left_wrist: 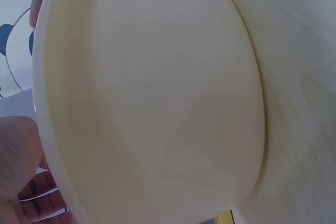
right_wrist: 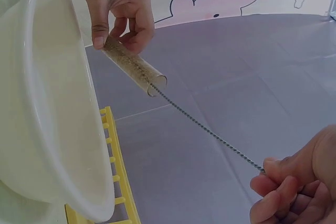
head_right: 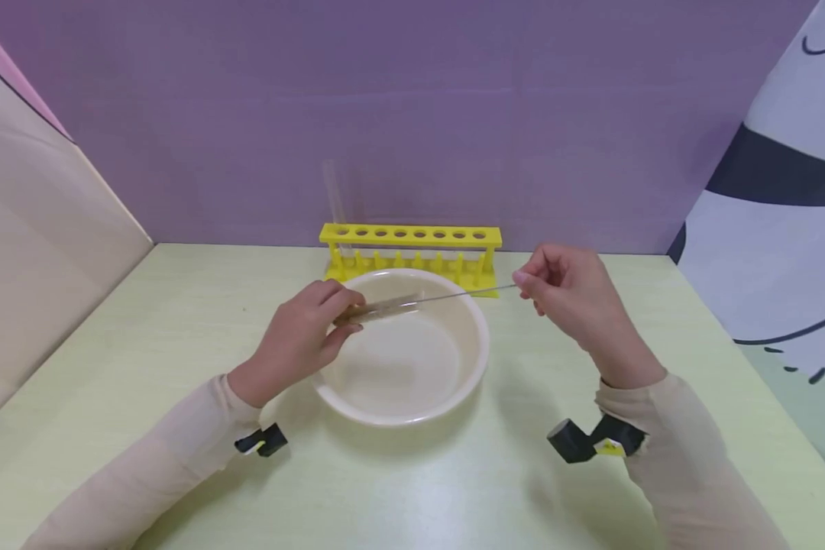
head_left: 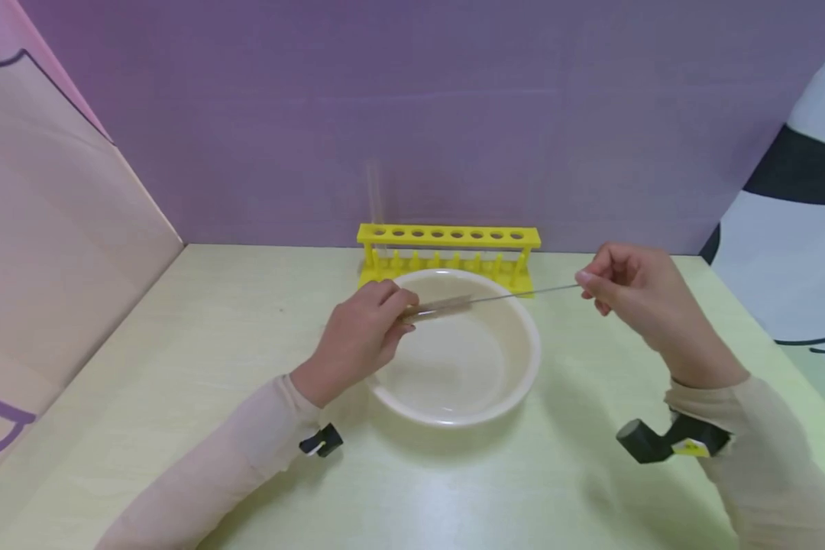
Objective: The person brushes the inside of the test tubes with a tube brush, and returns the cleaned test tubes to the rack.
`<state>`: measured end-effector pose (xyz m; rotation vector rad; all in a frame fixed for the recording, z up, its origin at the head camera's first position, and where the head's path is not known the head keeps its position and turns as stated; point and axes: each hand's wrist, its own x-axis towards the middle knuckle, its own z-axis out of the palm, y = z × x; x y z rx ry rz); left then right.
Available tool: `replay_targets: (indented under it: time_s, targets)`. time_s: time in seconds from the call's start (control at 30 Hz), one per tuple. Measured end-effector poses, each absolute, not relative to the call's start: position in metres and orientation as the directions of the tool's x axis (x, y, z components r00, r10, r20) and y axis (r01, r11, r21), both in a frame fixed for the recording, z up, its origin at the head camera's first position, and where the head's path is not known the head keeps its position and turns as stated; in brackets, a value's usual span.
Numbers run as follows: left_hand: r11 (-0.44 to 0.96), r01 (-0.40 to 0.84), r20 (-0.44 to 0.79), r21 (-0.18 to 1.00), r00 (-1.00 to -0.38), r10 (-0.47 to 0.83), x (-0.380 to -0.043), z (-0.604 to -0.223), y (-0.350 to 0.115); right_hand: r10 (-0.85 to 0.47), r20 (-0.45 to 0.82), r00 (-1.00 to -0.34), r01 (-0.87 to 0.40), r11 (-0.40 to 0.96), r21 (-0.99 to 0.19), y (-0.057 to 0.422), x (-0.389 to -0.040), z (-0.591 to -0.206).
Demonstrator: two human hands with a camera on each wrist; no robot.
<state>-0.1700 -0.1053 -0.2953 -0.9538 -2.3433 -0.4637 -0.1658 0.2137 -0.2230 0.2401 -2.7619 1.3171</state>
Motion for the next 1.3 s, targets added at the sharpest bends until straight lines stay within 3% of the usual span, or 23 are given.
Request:
replay_targets:
  time_s: [1.3]
  targets:
    - [0.717,0.692,0.594,0.084,-0.612,0.522,-0.167,-0.288,-0.086,-0.171,0.218,-0.961,-0.277,0.546,-0.791,0.182,-0.168,-0.23]
